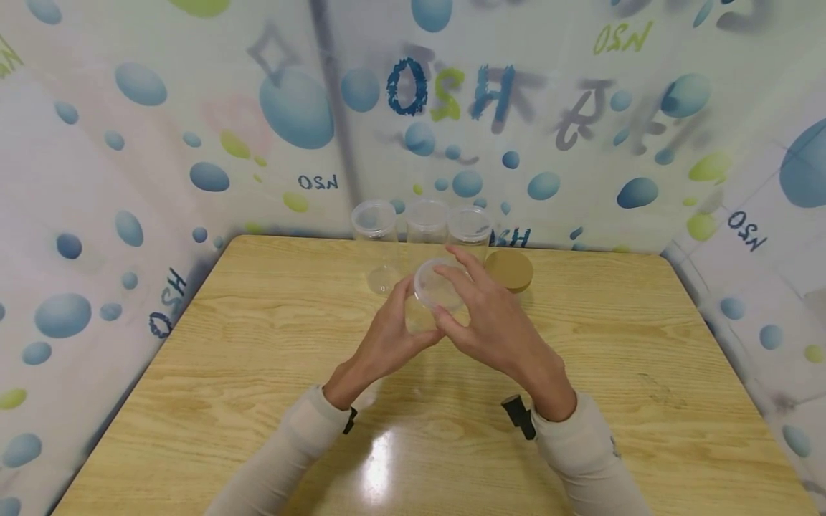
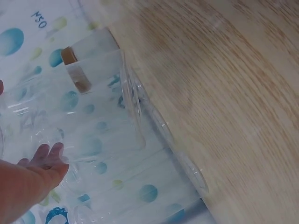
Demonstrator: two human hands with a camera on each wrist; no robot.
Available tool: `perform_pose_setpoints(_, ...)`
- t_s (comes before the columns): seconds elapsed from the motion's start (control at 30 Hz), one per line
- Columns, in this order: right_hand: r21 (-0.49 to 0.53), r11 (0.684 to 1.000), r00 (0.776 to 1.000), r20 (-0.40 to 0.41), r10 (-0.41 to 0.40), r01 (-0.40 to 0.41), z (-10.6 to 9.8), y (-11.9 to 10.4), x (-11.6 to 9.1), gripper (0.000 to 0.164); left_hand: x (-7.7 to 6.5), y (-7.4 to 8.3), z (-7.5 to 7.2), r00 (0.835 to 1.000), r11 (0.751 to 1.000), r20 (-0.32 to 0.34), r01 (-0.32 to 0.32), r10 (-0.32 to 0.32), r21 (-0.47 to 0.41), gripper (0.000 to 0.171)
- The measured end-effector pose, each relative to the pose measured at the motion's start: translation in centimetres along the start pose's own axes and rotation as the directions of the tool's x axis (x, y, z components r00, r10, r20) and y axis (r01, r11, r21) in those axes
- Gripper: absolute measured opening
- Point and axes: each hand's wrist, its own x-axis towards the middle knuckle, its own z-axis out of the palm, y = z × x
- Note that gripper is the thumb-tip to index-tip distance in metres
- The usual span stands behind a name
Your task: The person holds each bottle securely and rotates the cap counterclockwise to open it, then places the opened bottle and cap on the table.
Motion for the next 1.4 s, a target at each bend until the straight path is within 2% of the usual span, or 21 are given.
perform_pose_setpoints(0.17,-0.156,0.985,0.995,-0.083,0.059,-0.072,0.3,-0.2,-0.1,0.062,-0.1,0.1,0.1,1.0,0.999,-0.012,-0.009,0.01,0.039,0.084)
perform_pose_setpoints(0.23,-0.212,0.974,0.993,-0.101,0.059,-0.08,0.4,-0.2,-0.1,0.066,0.0,0.1,0.1,1.0,0.998,-0.021,-0.017,0.018,0.058,0.083)
perform_pose_setpoints(0.37,-0.243,0.967,0.994,-0.097,0.053,-0.075,0.6,-0.3,0.0,0.068,-0.1,0.1,0.2,0.999,0.997,-0.029,-0.024,0.026,0.071,0.082)
perform_pose_setpoints(0.6,-0.206,0.976,0.997,-0.065,0.051,-0.064,0.6,-0.3,0.1,0.063,-0.1,0.1,0.2,0.999,0.997,-0.022,-0.024,0.026,0.072,0.083)
perform_pose_setpoints(0.87,-0.118,0.993,1.0,-0.005,0.019,-0.02,0.3,0.1,0.2,0.055,-0.1,-0.1,0.3,0.999,0.996,-0.023,-0.047,0.049,0.082,0.083)
perform_pose_setpoints(1.03,-0.103,0.995,1.0,0.018,0.015,-0.013,0.2,0.3,0.1,0.056,-0.1,-0.2,0.4,0.997,0.993,-0.025,-0.067,0.07,0.102,0.082)
perform_pose_setpoints(1.4,-0.034,0.999,0.999,0.05,-0.008,0.01,0.1,0.7,0.1,0.057,-0.1,-0.5,0.2,0.997,0.991,-0.004,-0.075,0.076,0.108,0.083)
